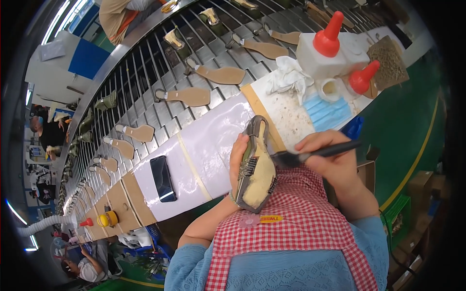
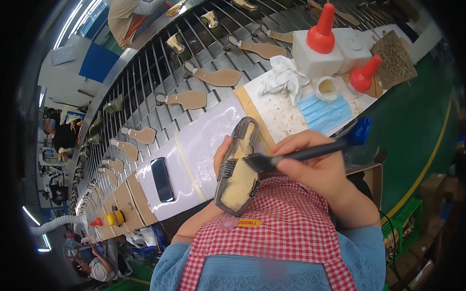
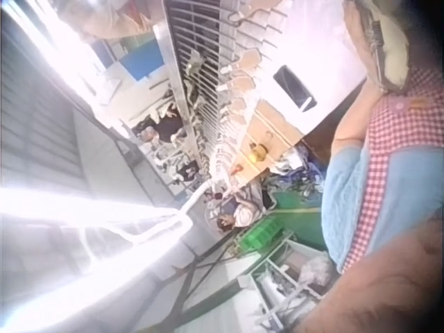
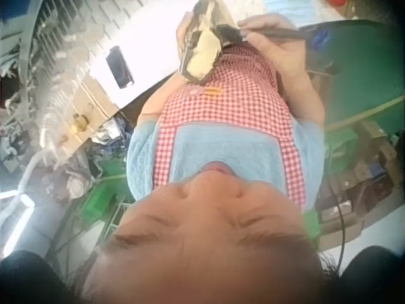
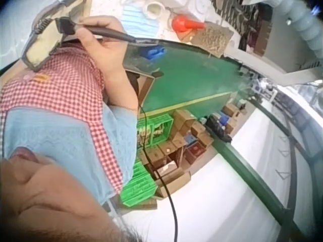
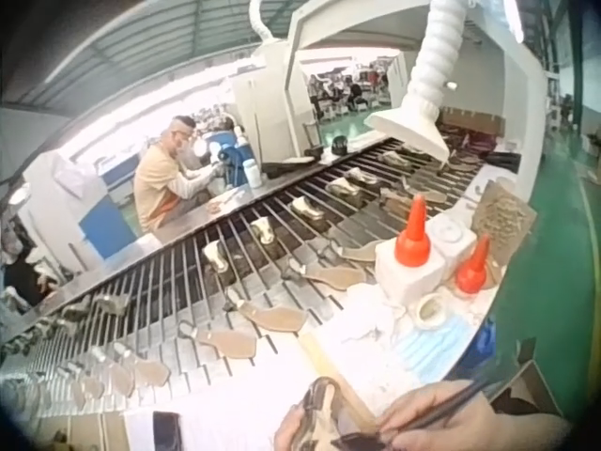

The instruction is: Applying glue or adhesive to the heel and sole area of shoes using a brush on a conveyor line.

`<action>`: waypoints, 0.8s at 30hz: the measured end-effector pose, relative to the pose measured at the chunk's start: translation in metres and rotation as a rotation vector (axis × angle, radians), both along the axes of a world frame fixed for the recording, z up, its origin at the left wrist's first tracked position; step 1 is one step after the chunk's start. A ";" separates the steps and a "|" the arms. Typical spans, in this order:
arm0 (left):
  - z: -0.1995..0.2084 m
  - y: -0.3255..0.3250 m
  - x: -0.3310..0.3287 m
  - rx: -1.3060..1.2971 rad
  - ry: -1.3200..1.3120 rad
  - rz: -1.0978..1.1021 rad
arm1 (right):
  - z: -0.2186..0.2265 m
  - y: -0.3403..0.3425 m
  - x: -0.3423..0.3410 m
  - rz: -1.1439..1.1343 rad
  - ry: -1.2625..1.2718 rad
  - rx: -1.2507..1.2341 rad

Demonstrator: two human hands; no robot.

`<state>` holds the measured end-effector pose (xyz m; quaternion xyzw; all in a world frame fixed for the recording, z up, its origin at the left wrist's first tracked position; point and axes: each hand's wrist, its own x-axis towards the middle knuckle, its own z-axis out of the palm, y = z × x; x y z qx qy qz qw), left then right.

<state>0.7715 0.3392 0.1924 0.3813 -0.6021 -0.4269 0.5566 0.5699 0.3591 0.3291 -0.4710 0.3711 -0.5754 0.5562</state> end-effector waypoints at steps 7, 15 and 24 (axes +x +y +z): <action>0.012 0.004 0.008 0.009 0.028 -0.107 | -0.010 0.004 0.029 0.113 0.074 0.073; 0.005 0.002 0.012 -0.135 -0.058 -0.054 | 0.000 0.004 0.038 -0.002 0.524 -0.331; 0.013 0.005 0.010 -0.089 0.034 -0.078 | -0.007 0.007 0.040 0.008 0.398 -0.212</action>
